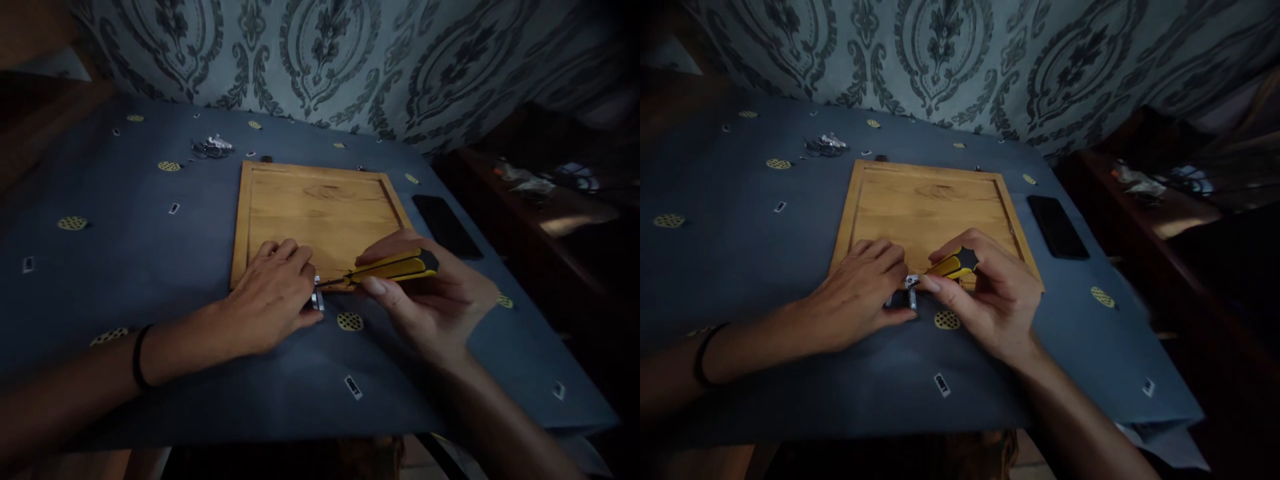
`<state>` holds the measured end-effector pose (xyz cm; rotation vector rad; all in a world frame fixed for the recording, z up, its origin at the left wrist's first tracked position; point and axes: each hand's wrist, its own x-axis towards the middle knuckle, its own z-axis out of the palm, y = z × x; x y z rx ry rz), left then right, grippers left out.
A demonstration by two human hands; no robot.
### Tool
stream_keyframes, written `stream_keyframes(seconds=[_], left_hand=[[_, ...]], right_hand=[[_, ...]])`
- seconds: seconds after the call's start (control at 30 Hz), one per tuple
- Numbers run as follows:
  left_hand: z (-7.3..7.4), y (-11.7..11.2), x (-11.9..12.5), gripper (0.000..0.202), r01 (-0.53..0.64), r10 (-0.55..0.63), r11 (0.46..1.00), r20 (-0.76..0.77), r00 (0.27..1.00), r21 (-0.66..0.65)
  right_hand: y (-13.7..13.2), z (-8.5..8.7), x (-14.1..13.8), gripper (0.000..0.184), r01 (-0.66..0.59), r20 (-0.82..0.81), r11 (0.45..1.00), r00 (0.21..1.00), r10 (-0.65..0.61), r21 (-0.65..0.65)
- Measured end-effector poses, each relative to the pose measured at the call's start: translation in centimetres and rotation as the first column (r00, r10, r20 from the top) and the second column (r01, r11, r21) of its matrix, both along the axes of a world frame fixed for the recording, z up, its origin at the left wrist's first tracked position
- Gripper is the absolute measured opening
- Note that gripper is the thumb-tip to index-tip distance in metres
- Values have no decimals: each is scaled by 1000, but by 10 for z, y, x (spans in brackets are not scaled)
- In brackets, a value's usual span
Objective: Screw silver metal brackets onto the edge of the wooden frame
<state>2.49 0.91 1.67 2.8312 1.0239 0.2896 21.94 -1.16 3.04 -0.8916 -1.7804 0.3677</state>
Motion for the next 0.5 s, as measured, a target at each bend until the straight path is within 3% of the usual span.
stream_keyframes(seconds=[0.1, 0.23, 0.5], left_hand=[[0, 0, 1, 36, -5, 5, 1000, 3, 1000, -18], [0, 1, 2, 40, -16, 16, 999, -5, 1000, -45], [2, 1, 1, 40, -7, 7, 1000, -17, 1000, -26]], right_hand=[[0, 4, 2, 9, -78, -37, 992, 997, 74, -103], [1, 8, 4, 17, -221, -134, 939, 972, 192, -263], [-3, 7, 3, 7, -148, -100, 963, 987, 128, -227]])
